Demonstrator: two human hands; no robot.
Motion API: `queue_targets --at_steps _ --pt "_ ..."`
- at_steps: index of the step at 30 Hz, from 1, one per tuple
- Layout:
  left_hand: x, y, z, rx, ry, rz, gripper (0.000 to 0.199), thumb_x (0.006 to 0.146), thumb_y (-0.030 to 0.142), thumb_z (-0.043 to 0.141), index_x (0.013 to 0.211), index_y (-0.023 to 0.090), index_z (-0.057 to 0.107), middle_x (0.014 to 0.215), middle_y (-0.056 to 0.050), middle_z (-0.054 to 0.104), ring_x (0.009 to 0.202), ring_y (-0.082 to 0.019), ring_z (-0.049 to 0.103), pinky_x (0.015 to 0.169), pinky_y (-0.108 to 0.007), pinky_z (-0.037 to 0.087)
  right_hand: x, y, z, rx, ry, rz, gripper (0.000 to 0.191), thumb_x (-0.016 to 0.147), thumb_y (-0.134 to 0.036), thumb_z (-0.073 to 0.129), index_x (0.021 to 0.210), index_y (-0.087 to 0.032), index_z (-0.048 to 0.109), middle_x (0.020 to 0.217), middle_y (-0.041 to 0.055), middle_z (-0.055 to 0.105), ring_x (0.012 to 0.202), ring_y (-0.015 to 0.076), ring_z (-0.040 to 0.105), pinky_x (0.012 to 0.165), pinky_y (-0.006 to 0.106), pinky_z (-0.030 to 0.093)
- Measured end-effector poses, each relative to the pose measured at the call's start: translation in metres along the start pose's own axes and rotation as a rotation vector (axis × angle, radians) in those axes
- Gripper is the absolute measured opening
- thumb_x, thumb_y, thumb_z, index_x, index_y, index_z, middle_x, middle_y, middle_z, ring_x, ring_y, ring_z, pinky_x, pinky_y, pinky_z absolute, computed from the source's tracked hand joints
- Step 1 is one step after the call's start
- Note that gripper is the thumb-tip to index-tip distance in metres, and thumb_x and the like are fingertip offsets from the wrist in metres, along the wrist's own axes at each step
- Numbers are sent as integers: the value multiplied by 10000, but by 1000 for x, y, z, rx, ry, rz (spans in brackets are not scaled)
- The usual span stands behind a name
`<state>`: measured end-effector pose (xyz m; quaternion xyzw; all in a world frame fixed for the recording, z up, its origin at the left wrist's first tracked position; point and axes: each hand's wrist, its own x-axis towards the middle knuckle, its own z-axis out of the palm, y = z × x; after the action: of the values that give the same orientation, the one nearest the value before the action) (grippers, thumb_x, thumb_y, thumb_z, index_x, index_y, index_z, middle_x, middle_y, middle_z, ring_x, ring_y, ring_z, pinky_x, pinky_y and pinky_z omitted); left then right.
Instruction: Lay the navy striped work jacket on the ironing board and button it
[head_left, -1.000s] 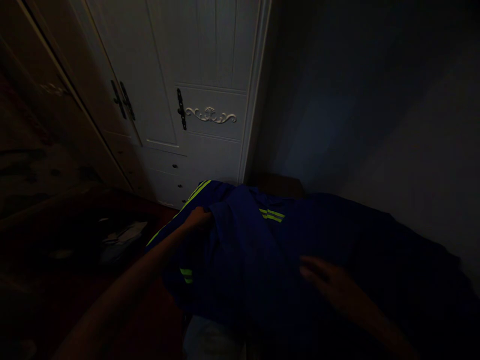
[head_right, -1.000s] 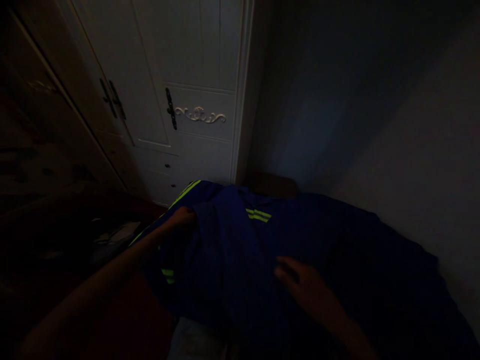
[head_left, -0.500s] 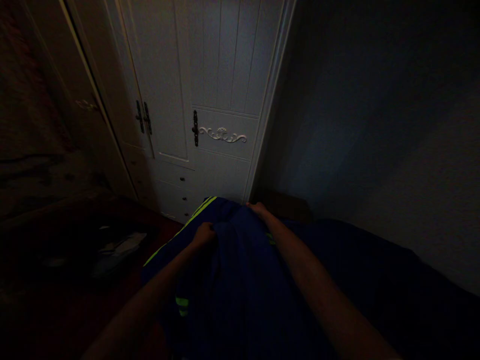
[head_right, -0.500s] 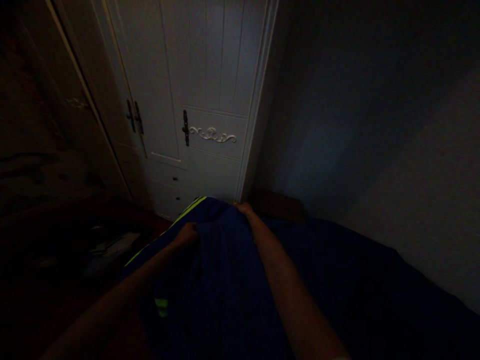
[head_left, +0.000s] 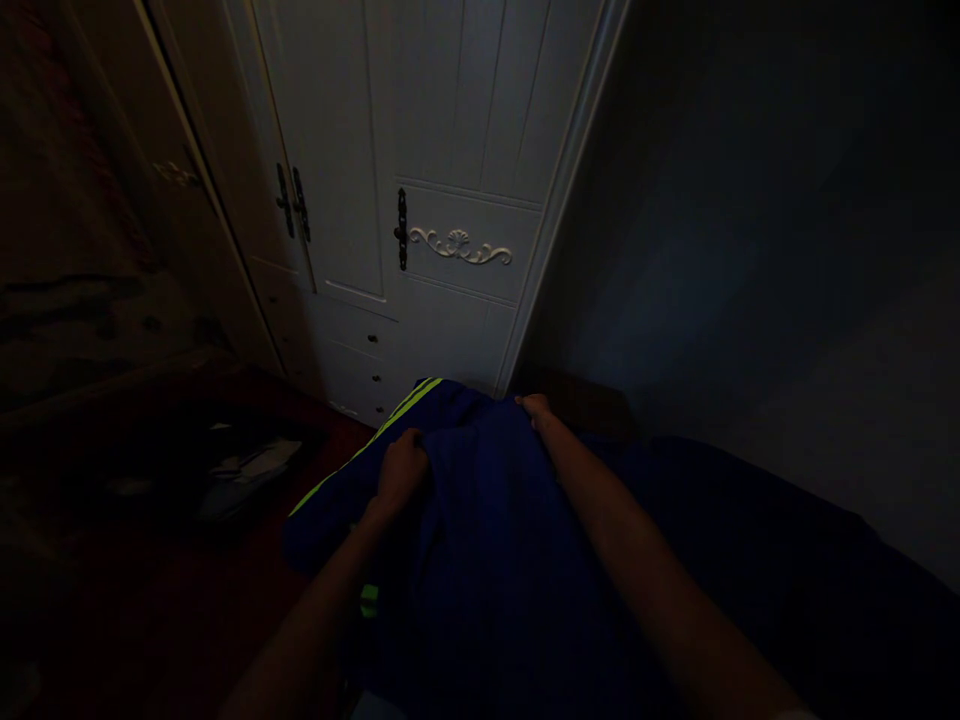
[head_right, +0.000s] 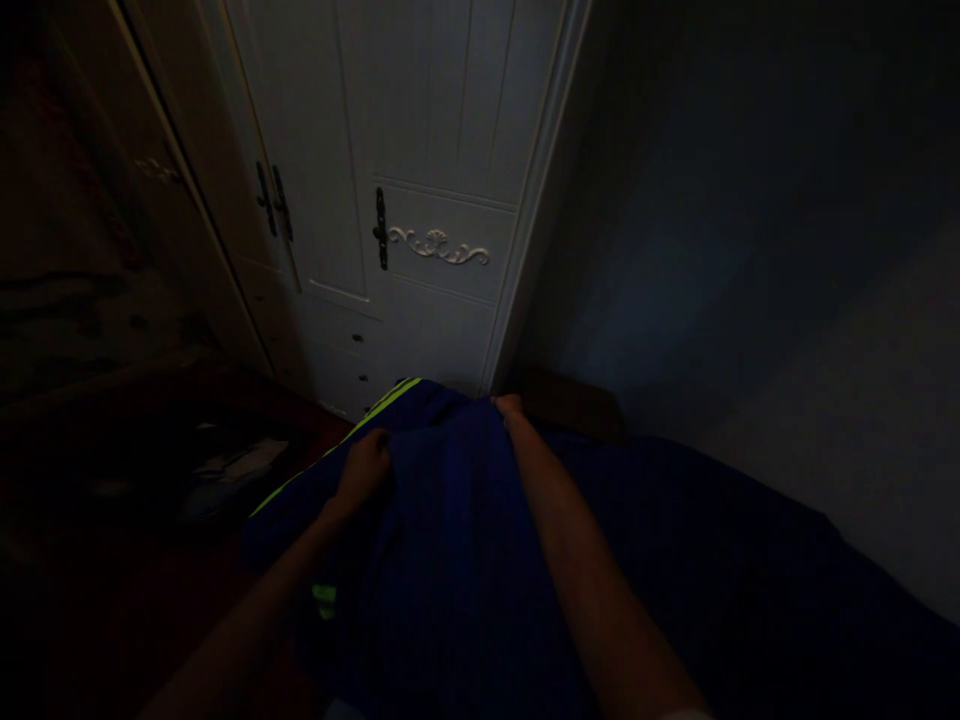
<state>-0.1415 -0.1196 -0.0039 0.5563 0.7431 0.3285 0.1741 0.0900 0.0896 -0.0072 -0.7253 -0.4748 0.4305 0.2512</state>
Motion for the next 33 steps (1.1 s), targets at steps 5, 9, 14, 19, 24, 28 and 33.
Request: queue_targets --at_steps 5,9,14,19,24,28,33 --pt "-16 0 4 -4 19 -15 472 822 388 600 1209 122 558 1158 -176 656 1067 -285 625 874 -353 478 -16 6 -11 34 -219 42 368 907 -455 598 1059 -127 669 972 115 718 838 232 686 741 384 566" --pt "-17 -3 5 -82 -52 34 458 772 326 664 1184 153 562 1098 -137 683 981 -260 655 796 -314 488 -27 10 -26 7 -401 89 354 769 -395 765 991 -128 696 902 131 738 830 267 696 763 444 566" --pt "-7 -13 9 -277 -95 -169 289 745 167 665 1033 166 634 940 -71 733 802 -192 683 653 -245 477 -23 11 -31 -44 -304 30 267 757 -238 783 967 -110 681 926 126 729 838 246 686 773 392 553" --pt "-3 -24 14 -320 -86 -296 179 757 168 638 935 150 647 844 -65 736 711 -175 680 587 -233 469 -17 17 -18 -75 -148 -32 246 851 -293 698 1001 -102 664 946 119 719 819 203 677 671 271 528" --pt "-4 -19 7 -272 6 -296 213 808 142 486 927 146 663 992 -116 723 925 -232 677 786 -314 505 -19 21 -11 -88 -90 -65 280 850 -309 694 1035 -101 672 991 125 714 834 204 673 665 264 519" --pt "-13 0 -6 -219 168 -146 385 913 361 432 1177 130 591 1205 -163 641 1151 -277 591 1000 -403 436 -19 11 -11 -53 -93 -78 367 861 -413 668 1025 -85 686 970 141 716 829 224 681 690 287 531" --pt "-21 23 -6 -133 102 -36 813 770 611 634 1373 101 446 1256 -226 601 1187 -360 567 997 -473 440 -12 -3 -3 32 -118 -66 424 865 -443 648 1103 -92 664 867 109 716 773 209 682 695 291 549"
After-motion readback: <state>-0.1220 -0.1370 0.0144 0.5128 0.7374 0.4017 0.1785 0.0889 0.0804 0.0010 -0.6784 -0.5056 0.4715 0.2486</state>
